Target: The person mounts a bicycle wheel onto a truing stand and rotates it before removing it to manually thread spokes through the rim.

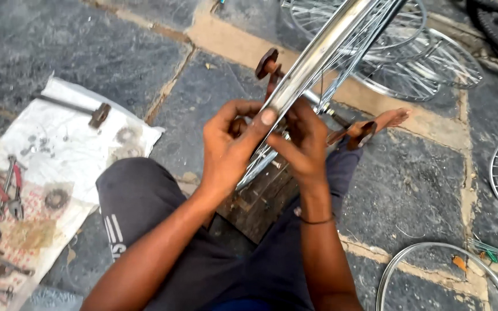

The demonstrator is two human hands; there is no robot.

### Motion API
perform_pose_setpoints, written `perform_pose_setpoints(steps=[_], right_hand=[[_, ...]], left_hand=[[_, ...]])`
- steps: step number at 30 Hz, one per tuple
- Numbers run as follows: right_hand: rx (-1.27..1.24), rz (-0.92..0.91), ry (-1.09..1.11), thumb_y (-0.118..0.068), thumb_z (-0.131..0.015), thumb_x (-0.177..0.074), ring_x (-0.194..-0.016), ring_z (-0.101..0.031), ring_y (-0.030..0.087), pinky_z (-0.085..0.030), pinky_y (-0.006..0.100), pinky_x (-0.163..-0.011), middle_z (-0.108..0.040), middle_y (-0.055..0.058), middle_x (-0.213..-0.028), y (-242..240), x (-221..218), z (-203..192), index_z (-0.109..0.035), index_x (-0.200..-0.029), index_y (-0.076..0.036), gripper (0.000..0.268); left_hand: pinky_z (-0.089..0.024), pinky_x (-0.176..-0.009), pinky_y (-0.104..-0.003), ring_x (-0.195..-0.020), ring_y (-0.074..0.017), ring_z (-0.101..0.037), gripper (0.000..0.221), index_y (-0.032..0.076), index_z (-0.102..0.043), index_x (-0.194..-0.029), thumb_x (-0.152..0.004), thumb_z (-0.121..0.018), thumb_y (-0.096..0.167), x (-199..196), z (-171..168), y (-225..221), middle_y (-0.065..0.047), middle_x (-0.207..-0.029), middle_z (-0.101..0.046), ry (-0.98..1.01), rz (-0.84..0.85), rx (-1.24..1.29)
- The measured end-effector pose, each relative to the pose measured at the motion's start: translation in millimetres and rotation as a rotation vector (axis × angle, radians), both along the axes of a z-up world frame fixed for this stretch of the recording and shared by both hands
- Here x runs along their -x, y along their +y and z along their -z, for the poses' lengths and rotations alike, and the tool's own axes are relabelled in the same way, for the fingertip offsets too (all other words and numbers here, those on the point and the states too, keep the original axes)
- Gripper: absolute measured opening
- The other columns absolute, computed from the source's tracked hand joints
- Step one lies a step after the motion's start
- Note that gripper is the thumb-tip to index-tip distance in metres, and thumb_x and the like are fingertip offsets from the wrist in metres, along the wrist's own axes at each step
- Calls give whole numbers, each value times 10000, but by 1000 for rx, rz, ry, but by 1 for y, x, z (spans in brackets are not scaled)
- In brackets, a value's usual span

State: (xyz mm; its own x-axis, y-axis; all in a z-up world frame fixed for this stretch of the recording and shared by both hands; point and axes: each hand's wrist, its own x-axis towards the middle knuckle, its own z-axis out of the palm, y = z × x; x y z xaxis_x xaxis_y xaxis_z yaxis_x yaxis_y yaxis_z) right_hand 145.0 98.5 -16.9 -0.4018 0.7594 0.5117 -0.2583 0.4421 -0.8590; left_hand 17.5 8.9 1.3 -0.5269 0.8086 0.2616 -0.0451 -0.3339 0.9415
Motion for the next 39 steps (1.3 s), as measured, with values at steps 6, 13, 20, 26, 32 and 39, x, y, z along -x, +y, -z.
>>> perform_pose_setpoints(steps=[6,13,20,26,32,39], right_hand=[[30,-120,131,-20,-763,-867,-931,-594,119,-511,287,-799,-590,48,-1015,4,5,21,-570,-1139,-6,333],[92,-229,264,6,-745,-845,-905,-569,121,-499,283,-793,-574,40,-998,16,0,22,-584,-1024,-18,242],[6,-20,55,10,-680,-837,-843,-568,158,-470,296,-724,-660,114,-1013,2,2,11,-664,-1176,57,343],[-94,161,14,-8,-741,-868,-870,-651,156,-538,298,-717,-664,77,-1076,-1,12,22,-590,-1154,12,324],[151,-271,262,-5,-776,-909,-1012,-655,211,-547,323,-845,-657,121,-1160,11,1,38,-647,-1200,44,322],[49,-62,118,-11,-693,-828,-1087,-661,174,-544,289,-920,-655,95,-1209,-5,0,6,-599,-1252,26,435]], left_hand=[[-291,-521,-222,-602,6,-392,385,6,-735,-1047,-943,-761,376,2,3,-1,84,-689,-529,15,-23,9],[-300,-512,-217,-592,7,-391,399,6,-737,-1052,-944,-755,389,7,3,3,77,-666,-516,72,-51,11],[-289,-510,-215,-598,10,-389,402,-2,-724,-1077,-952,-756,378,4,1,2,70,-712,-571,7,15,-22],[-285,-489,-213,-583,8,-385,409,-6,-733,-1076,-933,-764,376,1,1,1,66,-714,-566,11,10,10],[-326,-506,-209,-597,11,-440,419,-17,-721,-1077,-937,-768,375,7,3,4,53,-709,-593,-9,9,-7],[-317,-508,-203,-600,10,-421,386,-4,-727,-1076,-946,-768,357,2,2,6,61,-744,-617,-3,37,-29]])
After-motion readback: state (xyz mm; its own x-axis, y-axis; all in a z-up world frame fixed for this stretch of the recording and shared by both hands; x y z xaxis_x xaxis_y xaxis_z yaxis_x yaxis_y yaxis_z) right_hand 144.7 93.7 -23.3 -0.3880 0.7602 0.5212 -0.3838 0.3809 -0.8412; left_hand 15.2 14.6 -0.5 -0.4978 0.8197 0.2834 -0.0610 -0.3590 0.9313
